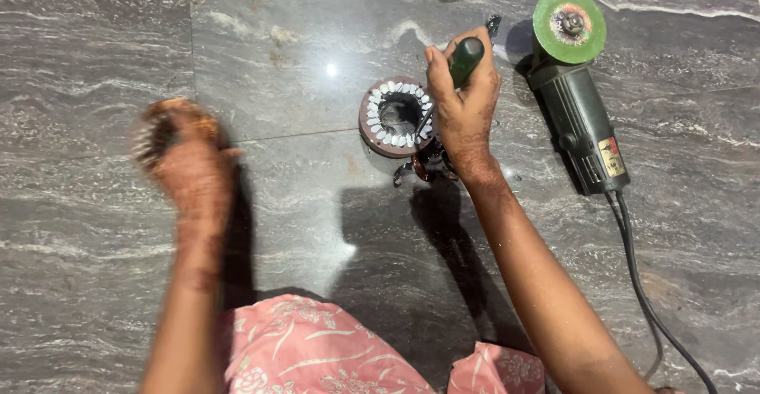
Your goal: The person sits on the floor dismantling a ceiling fan motor. They first hold the motor near an angle grinder, then use a screwdriver and a hammer to pry and knock the copper windings out of the motor stator, breaking the windings apart and pulling pieces of copper wire out by hand.
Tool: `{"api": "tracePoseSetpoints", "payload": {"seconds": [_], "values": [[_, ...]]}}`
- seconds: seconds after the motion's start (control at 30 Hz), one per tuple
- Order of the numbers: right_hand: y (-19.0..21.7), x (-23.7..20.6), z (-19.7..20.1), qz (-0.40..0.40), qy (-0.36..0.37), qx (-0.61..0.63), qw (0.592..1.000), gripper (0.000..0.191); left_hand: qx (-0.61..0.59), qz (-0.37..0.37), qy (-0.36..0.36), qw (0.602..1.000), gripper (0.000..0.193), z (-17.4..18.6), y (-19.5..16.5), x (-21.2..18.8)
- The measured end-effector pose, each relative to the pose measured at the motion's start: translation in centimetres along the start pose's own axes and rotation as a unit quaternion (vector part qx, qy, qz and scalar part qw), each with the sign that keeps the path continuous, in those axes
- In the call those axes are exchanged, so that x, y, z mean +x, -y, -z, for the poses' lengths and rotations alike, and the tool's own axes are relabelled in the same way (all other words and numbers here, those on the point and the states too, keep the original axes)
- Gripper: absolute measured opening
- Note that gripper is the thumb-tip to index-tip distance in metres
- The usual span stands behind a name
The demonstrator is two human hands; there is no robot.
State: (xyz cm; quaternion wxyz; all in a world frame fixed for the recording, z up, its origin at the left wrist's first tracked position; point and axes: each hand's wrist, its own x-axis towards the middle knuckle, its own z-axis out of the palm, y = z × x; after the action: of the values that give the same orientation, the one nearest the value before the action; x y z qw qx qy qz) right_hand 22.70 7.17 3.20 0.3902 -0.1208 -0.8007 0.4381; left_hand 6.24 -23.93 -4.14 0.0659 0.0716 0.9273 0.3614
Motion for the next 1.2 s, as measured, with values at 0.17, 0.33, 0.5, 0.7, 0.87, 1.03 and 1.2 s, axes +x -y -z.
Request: {"api": "tracePoseSetpoints", "payload": {"seconds": [0.17,0.33,0.5,0.7,0.87,1.03,1.2], "values": [[-0.6,-1.9,-0.6,-0.083,0.079,-0.054,0.992,0.028,0.078,-0.104,0.099,0.987,0.088,-6.6,-7.4,-4.1],[-1.3,-2.1,1.4,-0.160,-0.050,0.125,0.978,0.035,0.119,-0.155,0.215,0.957,0.089,-10.1,-10.5,-5.1],[-1.8,-1.9,3.5,-0.077,0.082,-0.272,0.956,0.037,0.136,-0.214,0.258,0.932,0.088,-10.9,-11.4,-4.2],[-2.5,-6.2,0.4,-0.084,0.227,-0.387,0.890,0.056,0.072,-0.347,0.183,0.917,0.084,-10.4,-9.9,-4.6],[-2.9,-6.6,-0.4,-0.173,0.170,-0.349,0.905,0.043,0.080,-0.338,0.211,0.914,0.080,-9.7,-8.9,-3.9],[-1.2,-4.4,2.2,-0.291,0.070,-0.122,0.946,0.032,0.084,-0.333,0.248,0.906,0.077,-8.2,-9.0,-3.3],[2.0,-2.6,5.1,-0.338,0.026,0.060,0.939,0.027,0.153,-0.389,0.191,0.888,0.071,-5.1,-9.3,-2.6]]}}
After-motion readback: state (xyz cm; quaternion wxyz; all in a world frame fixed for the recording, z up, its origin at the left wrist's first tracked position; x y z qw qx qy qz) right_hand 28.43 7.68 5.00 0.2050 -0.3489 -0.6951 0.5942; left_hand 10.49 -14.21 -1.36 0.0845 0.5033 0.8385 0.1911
